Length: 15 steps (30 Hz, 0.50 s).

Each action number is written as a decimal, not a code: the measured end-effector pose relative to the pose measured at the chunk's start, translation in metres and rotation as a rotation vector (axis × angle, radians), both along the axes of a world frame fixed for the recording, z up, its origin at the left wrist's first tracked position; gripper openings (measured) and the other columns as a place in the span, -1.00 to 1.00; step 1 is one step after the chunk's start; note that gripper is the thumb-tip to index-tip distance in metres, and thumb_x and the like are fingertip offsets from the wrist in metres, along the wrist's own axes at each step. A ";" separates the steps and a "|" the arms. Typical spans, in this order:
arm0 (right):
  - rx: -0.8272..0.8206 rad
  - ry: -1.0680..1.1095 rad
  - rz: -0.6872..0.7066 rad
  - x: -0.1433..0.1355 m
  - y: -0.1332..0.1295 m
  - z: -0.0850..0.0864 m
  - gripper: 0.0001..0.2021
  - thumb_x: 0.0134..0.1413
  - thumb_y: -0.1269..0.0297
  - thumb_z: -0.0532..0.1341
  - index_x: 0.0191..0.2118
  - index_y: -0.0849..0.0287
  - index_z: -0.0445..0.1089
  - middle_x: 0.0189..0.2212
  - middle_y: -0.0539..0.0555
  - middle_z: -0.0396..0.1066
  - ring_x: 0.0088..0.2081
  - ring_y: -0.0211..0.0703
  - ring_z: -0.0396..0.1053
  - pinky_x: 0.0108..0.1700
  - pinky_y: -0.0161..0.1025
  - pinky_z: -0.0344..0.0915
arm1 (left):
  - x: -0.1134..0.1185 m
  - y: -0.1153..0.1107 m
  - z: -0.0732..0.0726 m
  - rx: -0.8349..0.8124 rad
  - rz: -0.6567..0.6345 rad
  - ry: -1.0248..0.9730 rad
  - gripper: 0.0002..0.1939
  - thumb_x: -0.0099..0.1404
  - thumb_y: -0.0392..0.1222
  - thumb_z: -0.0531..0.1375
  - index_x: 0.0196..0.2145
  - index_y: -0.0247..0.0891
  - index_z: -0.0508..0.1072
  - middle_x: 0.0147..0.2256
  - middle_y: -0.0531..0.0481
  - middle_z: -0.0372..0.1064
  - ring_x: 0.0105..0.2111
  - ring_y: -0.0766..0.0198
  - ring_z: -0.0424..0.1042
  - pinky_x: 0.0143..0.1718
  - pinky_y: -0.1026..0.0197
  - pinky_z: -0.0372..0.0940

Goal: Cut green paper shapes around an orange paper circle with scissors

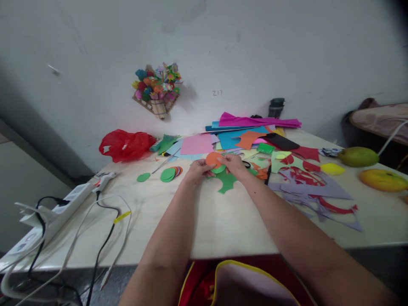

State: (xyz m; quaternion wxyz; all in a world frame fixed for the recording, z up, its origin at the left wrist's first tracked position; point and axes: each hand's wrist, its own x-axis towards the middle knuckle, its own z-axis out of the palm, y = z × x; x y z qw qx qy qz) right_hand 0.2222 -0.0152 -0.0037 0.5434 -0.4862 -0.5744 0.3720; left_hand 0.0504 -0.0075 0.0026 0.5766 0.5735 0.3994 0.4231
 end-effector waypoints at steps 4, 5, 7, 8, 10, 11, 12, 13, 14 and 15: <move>-0.014 0.019 0.001 -0.001 0.000 0.000 -0.60 -0.13 0.00 0.32 -0.64 0.10 0.16 -0.78 -0.17 0.07 -0.77 -0.35 0.10 -0.69 -0.34 -0.01 | 0.001 -0.001 0.002 0.037 -0.019 -0.005 -0.60 -0.11 -0.14 0.53 -0.42 -0.38 0.47 -0.58 0.05 0.42 -0.68 0.43 0.36 -0.61 0.37 0.23; -0.018 0.034 0.007 -0.001 0.000 0.000 -0.66 -0.14 0.04 0.32 -0.61 0.11 0.21 -0.76 -0.17 0.12 -0.77 -0.35 0.10 -0.70 -0.34 0.01 | 0.002 -0.001 0.002 0.047 -0.019 -0.006 -0.59 -0.13 -0.13 0.53 -0.42 -0.38 0.46 -0.58 0.07 0.41 -0.68 0.45 0.34 -0.61 0.36 0.21; -0.020 0.067 0.013 -0.002 0.000 0.000 -0.79 -0.16 0.13 0.32 -0.48 0.14 0.35 -0.71 -0.16 0.21 -0.78 -0.37 0.09 -0.71 -0.34 0.04 | 0.002 -0.001 0.003 0.062 -0.019 -0.007 -0.57 -0.15 -0.11 0.53 -0.44 -0.37 0.45 -0.60 0.09 0.38 -0.69 0.46 0.30 -0.63 0.36 0.18; -0.018 0.082 0.009 -0.002 0.000 0.000 -0.80 -0.17 0.16 0.32 -0.41 0.15 0.40 -0.68 -0.16 0.26 -0.78 -0.38 0.08 -0.71 -0.33 0.04 | 0.002 -0.001 0.003 0.065 -0.019 -0.006 -0.57 -0.16 -0.11 0.54 -0.45 -0.37 0.45 -0.60 0.10 0.36 -0.69 0.47 0.29 -0.63 0.36 0.16; -0.011 0.096 0.004 -0.003 0.001 0.000 -0.78 -0.17 0.18 0.31 -0.35 0.17 0.44 -0.64 -0.13 0.32 -0.79 -0.39 0.08 -0.72 -0.33 0.05 | 0.002 -0.001 0.003 0.066 -0.013 -0.001 -0.56 -0.17 -0.10 0.54 -0.46 -0.36 0.43 -0.62 0.11 0.33 -0.70 0.47 0.26 -0.64 0.36 0.14; -0.009 0.098 0.001 -0.003 0.001 0.000 -0.79 -0.16 0.17 0.31 -0.37 0.17 0.44 -0.64 -0.12 0.33 -0.79 -0.39 0.08 -0.72 -0.33 0.04 | 0.003 -0.001 0.003 0.064 -0.003 0.002 -0.56 -0.17 -0.10 0.53 -0.48 -0.35 0.42 -0.64 0.12 0.32 -0.70 0.48 0.25 -0.64 0.36 0.13; -0.009 0.102 -0.001 -0.004 0.001 0.000 -0.79 -0.15 0.16 0.31 -0.38 0.18 0.45 -0.64 -0.11 0.34 -0.79 -0.39 0.09 -0.71 -0.33 0.04 | 0.003 -0.001 0.004 0.063 0.011 0.002 -0.56 -0.17 -0.10 0.53 -0.49 -0.34 0.41 -0.65 0.14 0.30 -0.71 0.48 0.24 -0.65 0.36 0.12; -0.011 0.111 -0.007 -0.004 0.002 0.000 -0.79 -0.14 0.15 0.30 -0.40 0.18 0.45 -0.65 -0.10 0.33 -0.79 -0.38 0.10 -0.71 -0.34 0.03 | 0.003 -0.001 0.004 0.062 0.026 0.001 -0.56 -0.18 -0.10 0.53 -0.51 -0.33 0.40 -0.66 0.15 0.28 -0.71 0.48 0.23 -0.65 0.36 0.12; -0.014 0.126 -0.020 -0.004 0.002 -0.001 -0.79 -0.13 0.14 0.30 -0.41 0.19 0.46 -0.66 -0.10 0.32 -0.79 -0.37 0.11 -0.71 -0.34 0.02 | 0.002 0.000 0.005 0.064 0.043 -0.003 -0.57 -0.18 -0.10 0.53 -0.51 -0.32 0.39 -0.67 0.16 0.28 -0.71 0.47 0.22 -0.64 0.36 0.12; -0.016 0.146 -0.038 -0.005 0.002 -0.001 -0.79 -0.13 0.15 0.29 -0.41 0.19 0.46 -0.68 -0.11 0.30 -0.79 -0.36 0.12 -0.72 -0.35 0.01 | 0.002 0.002 0.005 0.069 0.065 -0.008 -0.58 -0.17 -0.10 0.53 -0.51 -0.32 0.39 -0.67 0.16 0.28 -0.71 0.47 0.22 -0.64 0.35 0.13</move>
